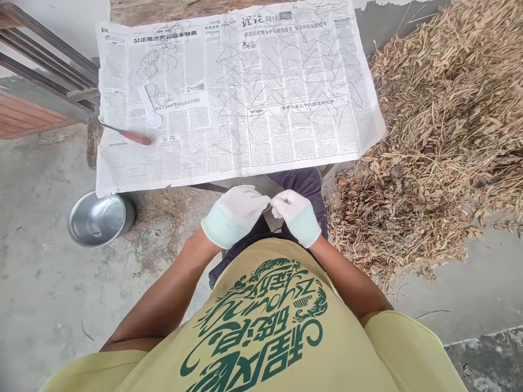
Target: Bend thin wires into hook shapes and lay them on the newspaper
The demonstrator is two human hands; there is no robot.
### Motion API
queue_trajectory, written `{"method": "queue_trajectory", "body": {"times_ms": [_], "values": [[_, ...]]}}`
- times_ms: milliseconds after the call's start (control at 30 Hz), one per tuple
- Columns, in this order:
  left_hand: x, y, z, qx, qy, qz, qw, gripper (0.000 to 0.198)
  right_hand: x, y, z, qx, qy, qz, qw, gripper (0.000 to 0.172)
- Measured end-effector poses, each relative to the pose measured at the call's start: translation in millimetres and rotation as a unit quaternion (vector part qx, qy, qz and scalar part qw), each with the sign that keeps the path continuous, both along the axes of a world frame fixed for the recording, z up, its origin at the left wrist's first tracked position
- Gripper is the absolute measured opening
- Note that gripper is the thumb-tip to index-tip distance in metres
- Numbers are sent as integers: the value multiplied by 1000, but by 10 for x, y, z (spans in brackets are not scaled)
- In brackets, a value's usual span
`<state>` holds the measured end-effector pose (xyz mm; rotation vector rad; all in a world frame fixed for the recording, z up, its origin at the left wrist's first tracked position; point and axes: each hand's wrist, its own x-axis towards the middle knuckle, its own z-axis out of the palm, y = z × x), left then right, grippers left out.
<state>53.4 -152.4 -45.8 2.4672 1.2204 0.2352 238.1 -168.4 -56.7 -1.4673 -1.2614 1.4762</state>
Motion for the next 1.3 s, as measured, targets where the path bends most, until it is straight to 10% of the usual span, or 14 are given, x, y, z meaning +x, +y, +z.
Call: {"method": "queue_trajectory", "body": {"times_ms": [400,1300], "values": [[77,-90,39,81,96,52,991,26,-48,-31,-67,-34,7,17,999,17],[173,86,109,11,177,-69,982,30,33,5,-101,-8,-31,59,998,19]]}}
